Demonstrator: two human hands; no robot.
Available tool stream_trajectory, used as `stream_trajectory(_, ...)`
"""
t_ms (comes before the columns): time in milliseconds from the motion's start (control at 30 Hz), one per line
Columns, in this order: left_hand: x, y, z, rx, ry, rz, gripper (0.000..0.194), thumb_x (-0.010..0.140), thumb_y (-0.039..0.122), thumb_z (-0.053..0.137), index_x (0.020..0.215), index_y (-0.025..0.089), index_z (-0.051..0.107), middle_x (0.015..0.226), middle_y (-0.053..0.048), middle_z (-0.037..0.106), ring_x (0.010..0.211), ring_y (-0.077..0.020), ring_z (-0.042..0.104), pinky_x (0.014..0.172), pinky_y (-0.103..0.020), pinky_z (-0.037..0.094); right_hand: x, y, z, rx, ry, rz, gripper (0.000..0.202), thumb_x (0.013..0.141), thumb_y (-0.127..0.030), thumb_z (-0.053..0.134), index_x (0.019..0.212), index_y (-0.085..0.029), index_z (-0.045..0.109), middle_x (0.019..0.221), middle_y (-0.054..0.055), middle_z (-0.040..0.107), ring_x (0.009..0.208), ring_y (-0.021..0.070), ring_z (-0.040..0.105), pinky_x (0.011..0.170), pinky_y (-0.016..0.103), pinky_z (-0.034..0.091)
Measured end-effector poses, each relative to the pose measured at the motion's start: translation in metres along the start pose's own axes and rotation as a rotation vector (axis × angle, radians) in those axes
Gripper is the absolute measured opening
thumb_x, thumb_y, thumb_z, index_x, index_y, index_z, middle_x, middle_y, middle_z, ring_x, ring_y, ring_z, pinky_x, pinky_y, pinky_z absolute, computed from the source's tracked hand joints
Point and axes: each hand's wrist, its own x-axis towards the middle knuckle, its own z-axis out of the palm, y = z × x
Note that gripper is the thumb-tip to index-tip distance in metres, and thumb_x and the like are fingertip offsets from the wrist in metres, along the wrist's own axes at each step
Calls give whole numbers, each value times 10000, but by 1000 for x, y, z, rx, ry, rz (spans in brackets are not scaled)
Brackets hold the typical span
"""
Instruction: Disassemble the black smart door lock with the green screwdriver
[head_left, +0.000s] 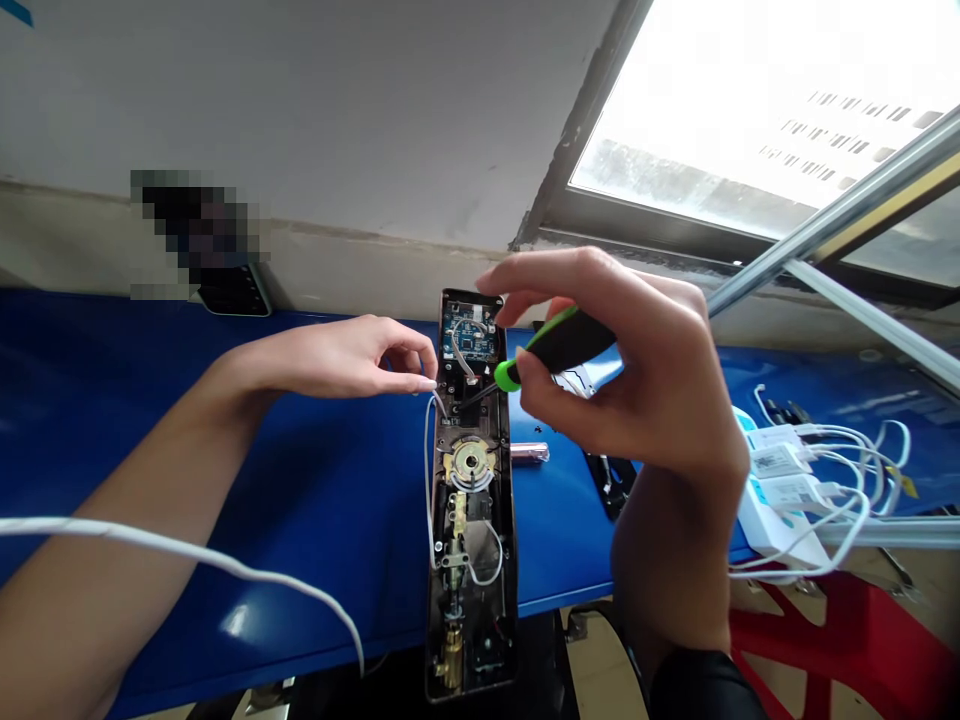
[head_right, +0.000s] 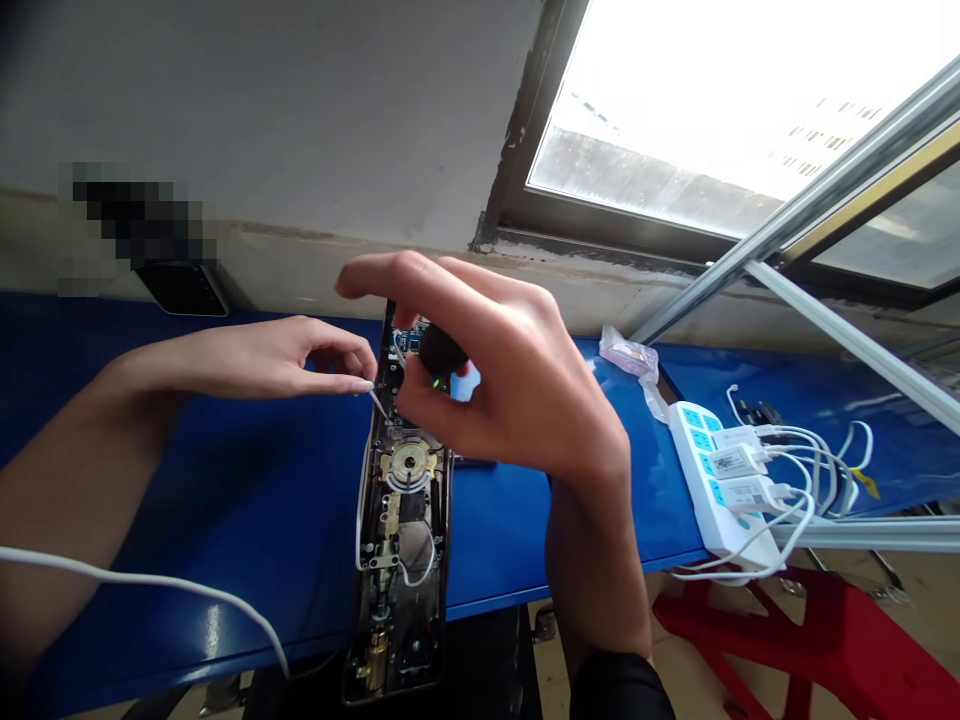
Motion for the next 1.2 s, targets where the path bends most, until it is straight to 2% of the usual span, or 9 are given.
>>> stream_trajectory(100, 0, 1, 0, -1, 3, 4, 368, 913, 561, 604, 1047, 236, 713, 913, -1, 730, 805, -176, 634, 677, -238, 444, -1, -1, -1, -7, -16, -5, 502, 848, -140, 685, 1308, -327, 612, 1194, 9, 734, 1005, 236, 734, 849, 368, 661)
stream_trajectory(200, -1, 0, 0, -2, 8, 6, 374, 910, 572, 606, 1027, 231, 708, 893, -5, 721, 794, -179, 624, 665, -239, 437, 0, -1, -1, -23, 1, 22, 291, 916, -255, 709, 1195, -323, 665, 1017, -4, 758, 843, 200, 734, 733, 346, 670)
stream_trajectory(267, -1, -1, 0, -7, 8, 4, 373, 913, 577, 606, 1016, 232, 701, 896, -6, 720, 799, -182, 620, 663, -239, 435, 0, -1, -2, -21, -10, 30, 225, 941, -259, 687, 1156, -326, 683, 980, -7, 761, 800, 185, 730, 717, 336, 670)
stream_trajectory(433, 0, -2, 1, -38, 4, 10, 374, 919, 580, 601, 1012, 228, 689, 904, -10, 714, 799, -179, 615, 659, -244, 426, 0, -1, 0, 5, -15, 31, 552, 821, -95, 663, 1303, -362, 623, 1173, -5, 739, 982, 221, 736, 892, 386, 666)
stream_trajectory(633, -1, 2, 2, -71, 21, 22, 358, 908, 559, 607, 979, 213, 660, 867, -5, 692, 775, -173, 594, 662, -253, 422, 1, 7, 4, -3, 62, -73, 268, 922, -271, 713, 1188, -238, 699, 910, 11, 732, 697, 133, 667, 607, 284, 584)
stream_trajectory(700, -1, 3, 2, -65, 33, 24, 342, 910, 544, 608, 953, 207, 647, 855, -4, 681, 762, -166, 586, 654, -250, 421, 2, 7, 5, 9, 63, -89, 256, 939, -211, 671, 1192, -249, 695, 921, 5, 737, 716, 130, 676, 634, 278, 590)
stream_trajectory(833, -2, 4, 2, -55, 43, 39, 325, 920, 530, 605, 942, 207, 635, 853, -3, 679, 756, -160, 588, 650, -246, 424, 2, 1, 5, 57, 39, -33, 433, 907, -140, 618, 1302, -318, 632, 1087, 31, 749, 860, 184, 717, 773, 339, 642)
stream_trajectory(1067, -4, 5, 0, -61, 56, 58, 344, 914, 546, 613, 931, 205, 649, 883, -9, 699, 795, -173, 608, 682, -253, 435, 0, 6, 5, 22, 81, -81, 172, 916, -222, 718, 1079, -275, 729, 855, -13, 734, 638, 128, 634, 589, 295, 563)
stream_trajectory(1200, -4, 4, 1, -62, 50, 63, 344, 922, 549, 606, 943, 208, 647, 893, -8, 704, 782, -169, 607, 674, -255, 428, 0, 4, 4, 55, 60, -54, 321, 870, -124, 666, 1146, -284, 708, 955, 11, 748, 699, 155, 665, 603, 316, 578)
